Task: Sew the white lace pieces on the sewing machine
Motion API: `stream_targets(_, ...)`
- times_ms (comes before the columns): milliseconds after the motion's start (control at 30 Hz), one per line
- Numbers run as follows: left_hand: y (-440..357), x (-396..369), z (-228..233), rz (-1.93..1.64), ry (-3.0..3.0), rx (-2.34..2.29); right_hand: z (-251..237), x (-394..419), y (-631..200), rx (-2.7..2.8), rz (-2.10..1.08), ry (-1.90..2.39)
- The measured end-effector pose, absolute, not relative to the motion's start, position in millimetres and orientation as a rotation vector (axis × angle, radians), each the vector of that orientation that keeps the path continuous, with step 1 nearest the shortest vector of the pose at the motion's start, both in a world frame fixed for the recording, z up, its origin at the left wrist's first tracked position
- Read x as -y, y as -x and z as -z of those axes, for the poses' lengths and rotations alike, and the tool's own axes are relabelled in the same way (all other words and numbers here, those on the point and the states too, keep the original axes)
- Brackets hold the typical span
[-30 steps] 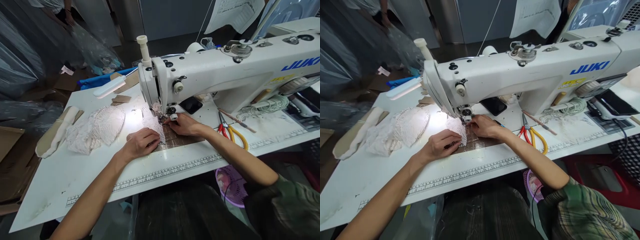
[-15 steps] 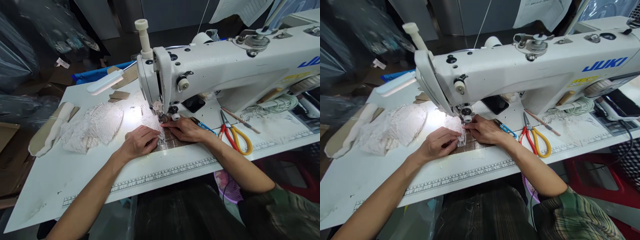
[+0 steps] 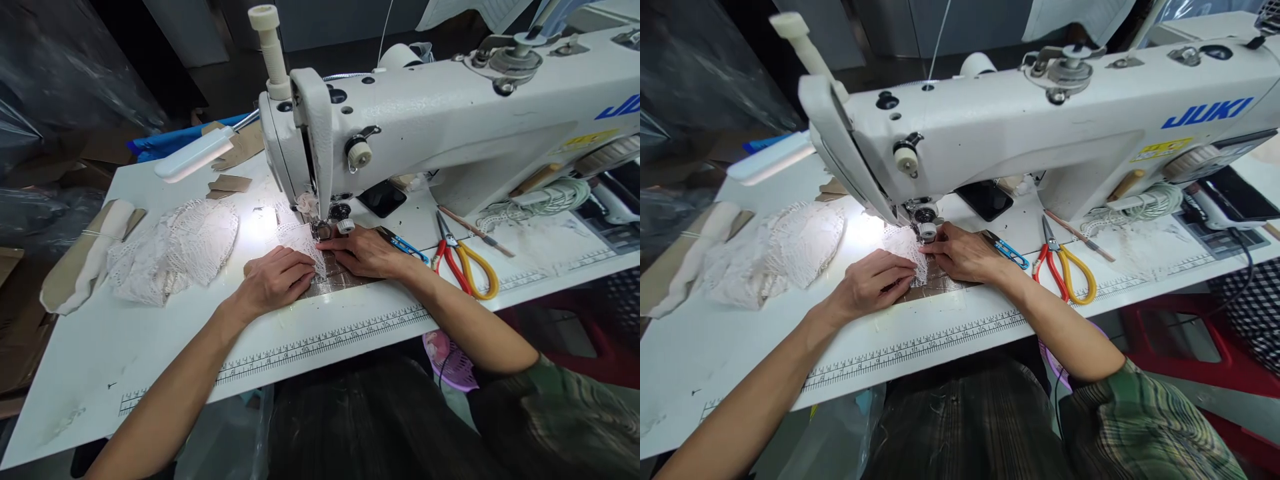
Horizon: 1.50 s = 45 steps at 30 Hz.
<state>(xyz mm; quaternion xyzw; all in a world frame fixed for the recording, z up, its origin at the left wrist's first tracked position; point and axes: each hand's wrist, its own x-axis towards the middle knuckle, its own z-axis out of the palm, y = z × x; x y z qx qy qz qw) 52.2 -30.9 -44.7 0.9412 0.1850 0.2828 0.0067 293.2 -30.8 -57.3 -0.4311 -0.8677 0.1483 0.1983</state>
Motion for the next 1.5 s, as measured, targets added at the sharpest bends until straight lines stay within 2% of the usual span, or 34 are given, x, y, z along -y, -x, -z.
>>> stream_targets(367,-54.4,34.3,42.1,-0.88,-3.021,-0.564,56.9,32.1,-291.9,2.433,-0.342,1.235)
stream_targets(600,-58.6,24.4,31.6,-0.667,-3.081,-0.487,63.8,30.9,-293.0,2.522,-0.141,0.958)
stream_targets(1000,-56.9,30.0,41.9,-0.87,-2.915,-0.672,56.3,34.6,-289.9,2.572,-0.07,1.061)
stream_targets(1333,-55.6,26.8,50.0,-0.946,-2.899,-0.756,48.4,41.0,-277.2,2.627,0.092,1.344)
stream_targets(1500,-56.2,27.6,52.6,-0.962,-2.853,-0.827,48.6,40.6,-277.9,2.58,-0.067,1.465)
